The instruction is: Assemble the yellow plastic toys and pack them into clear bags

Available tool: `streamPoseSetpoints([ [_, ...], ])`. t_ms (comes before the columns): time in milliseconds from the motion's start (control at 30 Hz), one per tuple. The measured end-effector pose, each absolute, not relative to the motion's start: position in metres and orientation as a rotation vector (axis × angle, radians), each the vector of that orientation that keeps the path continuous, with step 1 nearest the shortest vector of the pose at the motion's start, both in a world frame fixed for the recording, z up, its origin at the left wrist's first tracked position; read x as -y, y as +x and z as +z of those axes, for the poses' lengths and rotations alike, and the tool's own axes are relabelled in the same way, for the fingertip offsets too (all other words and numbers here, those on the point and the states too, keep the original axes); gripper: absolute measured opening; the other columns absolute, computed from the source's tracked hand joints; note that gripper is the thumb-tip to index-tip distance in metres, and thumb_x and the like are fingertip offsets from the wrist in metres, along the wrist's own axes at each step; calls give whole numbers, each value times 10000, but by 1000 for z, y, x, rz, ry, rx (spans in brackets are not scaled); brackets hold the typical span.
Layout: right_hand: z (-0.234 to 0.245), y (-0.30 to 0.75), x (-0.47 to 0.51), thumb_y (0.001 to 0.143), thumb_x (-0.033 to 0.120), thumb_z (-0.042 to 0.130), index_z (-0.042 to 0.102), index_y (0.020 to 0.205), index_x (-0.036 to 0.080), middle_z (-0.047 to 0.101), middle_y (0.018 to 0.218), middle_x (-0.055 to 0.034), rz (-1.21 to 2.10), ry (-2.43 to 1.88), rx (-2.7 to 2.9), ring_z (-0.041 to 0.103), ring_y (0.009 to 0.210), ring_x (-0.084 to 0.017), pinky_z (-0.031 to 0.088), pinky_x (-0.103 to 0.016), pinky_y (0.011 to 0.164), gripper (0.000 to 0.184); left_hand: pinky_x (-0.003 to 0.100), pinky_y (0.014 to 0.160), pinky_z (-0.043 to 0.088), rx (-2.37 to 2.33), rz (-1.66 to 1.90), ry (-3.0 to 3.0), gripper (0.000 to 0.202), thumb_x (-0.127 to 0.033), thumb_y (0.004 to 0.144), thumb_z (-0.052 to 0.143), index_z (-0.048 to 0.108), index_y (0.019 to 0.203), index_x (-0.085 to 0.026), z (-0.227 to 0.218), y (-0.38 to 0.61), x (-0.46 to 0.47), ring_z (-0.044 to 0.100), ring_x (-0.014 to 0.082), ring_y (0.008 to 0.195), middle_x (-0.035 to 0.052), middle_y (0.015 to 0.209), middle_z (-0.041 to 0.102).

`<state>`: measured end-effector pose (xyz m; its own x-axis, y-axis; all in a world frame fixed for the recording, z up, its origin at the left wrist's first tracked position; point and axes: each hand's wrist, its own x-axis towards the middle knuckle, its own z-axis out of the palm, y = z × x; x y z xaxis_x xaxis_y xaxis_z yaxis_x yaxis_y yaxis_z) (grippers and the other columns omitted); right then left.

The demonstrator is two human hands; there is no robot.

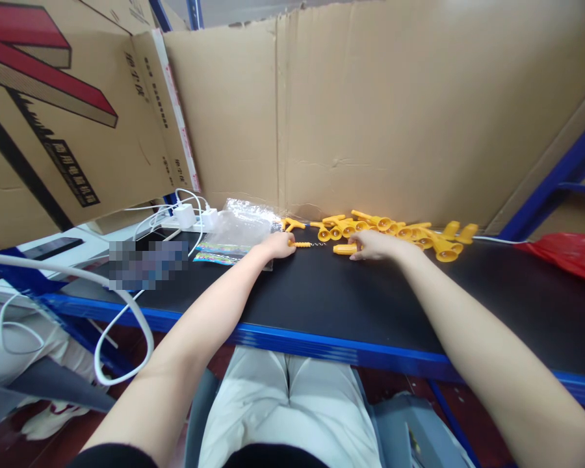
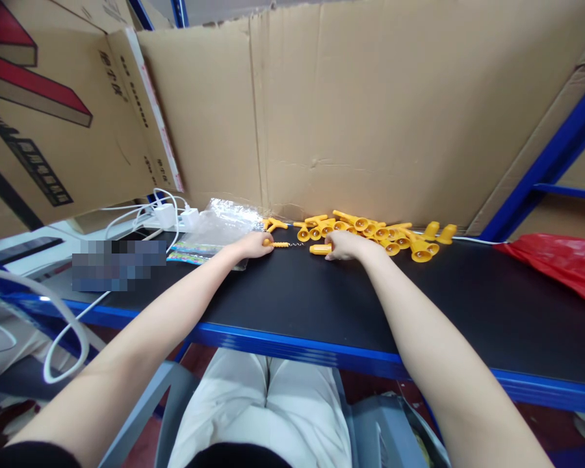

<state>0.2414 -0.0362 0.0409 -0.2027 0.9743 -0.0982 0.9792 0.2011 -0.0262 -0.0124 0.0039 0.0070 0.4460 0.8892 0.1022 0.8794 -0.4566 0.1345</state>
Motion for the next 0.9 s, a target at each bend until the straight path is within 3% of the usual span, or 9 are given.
streamPoseSetpoints([
  [200, 38, 236, 36, 742, 299, 588, 532, 1083, 152, 605, 1020, -91, 28, 1984, -2561, 571, 886, -211, 421, -281, 725, 376, 309, 800, 446, -1599, 245, 2617, 282, -316, 770, 463, 570, 1004, -202, 7, -12, -3, 585, 227, 950, 74, 1044, 631],
  [467, 31, 234, 31, 717, 320, 610, 543, 951, 185, 620, 912, -68, 50, 1982, -2549, 574, 780, -195, 384, -258, 593, 278, 318, 776, 445, -1577, 290, 2637, 266, -315, 762, 473, 563, 983, -197, 4, -13, -7, 590, 232, 924, 83, 1018, 632],
  [900, 28, 233, 31, 724, 342, 605, 545, 970, 193, 620, 933, -66, 134, 2014, -2556, 567, 773, -192, 372, -259, 590, 293, 311, 744, 445, -1546, 346, 2640, 240, -316, 759, 490, 558, 956, -197, 7, -12, -3, 594, 226, 880, 75, 943, 640],
])
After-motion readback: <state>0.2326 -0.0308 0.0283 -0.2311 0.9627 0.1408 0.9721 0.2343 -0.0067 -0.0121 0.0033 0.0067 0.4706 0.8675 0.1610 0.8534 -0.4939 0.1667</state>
